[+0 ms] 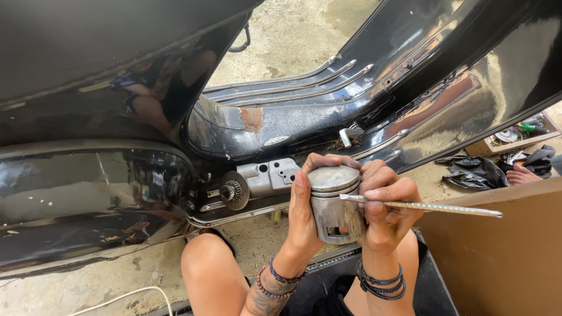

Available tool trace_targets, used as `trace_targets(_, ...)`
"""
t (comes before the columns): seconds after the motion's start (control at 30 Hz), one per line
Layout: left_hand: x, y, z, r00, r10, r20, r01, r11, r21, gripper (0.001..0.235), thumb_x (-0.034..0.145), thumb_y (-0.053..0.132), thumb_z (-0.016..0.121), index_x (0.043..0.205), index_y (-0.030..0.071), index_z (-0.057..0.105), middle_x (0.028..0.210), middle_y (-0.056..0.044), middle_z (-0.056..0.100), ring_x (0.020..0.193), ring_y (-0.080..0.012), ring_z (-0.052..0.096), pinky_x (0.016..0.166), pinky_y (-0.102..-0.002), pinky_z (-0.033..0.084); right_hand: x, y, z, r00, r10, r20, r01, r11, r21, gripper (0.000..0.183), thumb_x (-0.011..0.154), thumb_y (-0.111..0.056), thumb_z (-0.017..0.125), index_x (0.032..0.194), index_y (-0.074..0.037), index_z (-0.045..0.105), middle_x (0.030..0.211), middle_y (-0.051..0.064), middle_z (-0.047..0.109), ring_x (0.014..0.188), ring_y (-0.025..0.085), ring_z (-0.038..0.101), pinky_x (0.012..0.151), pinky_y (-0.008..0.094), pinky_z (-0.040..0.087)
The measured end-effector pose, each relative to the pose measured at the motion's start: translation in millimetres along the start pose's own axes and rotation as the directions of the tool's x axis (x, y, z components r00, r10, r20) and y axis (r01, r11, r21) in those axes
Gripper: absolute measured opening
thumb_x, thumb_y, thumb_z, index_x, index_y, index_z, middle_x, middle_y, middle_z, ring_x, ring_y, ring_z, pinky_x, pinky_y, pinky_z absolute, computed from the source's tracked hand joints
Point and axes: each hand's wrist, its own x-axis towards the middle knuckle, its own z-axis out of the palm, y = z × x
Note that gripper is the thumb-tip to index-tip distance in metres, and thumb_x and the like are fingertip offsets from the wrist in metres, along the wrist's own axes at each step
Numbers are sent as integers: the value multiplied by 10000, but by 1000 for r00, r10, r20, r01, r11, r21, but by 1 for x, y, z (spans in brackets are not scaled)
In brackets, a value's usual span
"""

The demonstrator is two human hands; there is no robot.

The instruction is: Inspecting and cleaning motorcycle engine components including a clutch bell and a piston using a metal rod

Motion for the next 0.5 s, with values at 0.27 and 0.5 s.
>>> trace_targets(0.27, -4, 10, 19, 997, 20, -74, -11, 993, 119, 519, 1069, 532, 404, 1128, 42, 564, 1155, -215, 652, 1093, -270, 631, 1028, -408, 493, -16, -5, -3, 996, -67, -57, 53, 975, -218, 181, 986, -250, 592, 944, -114, 481, 763, 88, 522, 701, 204, 478, 837, 408, 495)
trace_targets(0.5, -2, 5, 21, 989, 122, -77, -112, 985, 130, 517, 1036, 551, 502, 1108, 43, 569, 1112, -220, 636, 1103, -285, 614, 1010, -411, 479, -9, -10, 0, 983, -177, -53, 147, 922, -358, 216, 986, -219, 565, 941, -57, 429, 736, 118, 489, 642, 223, 488, 700, 408, 578)
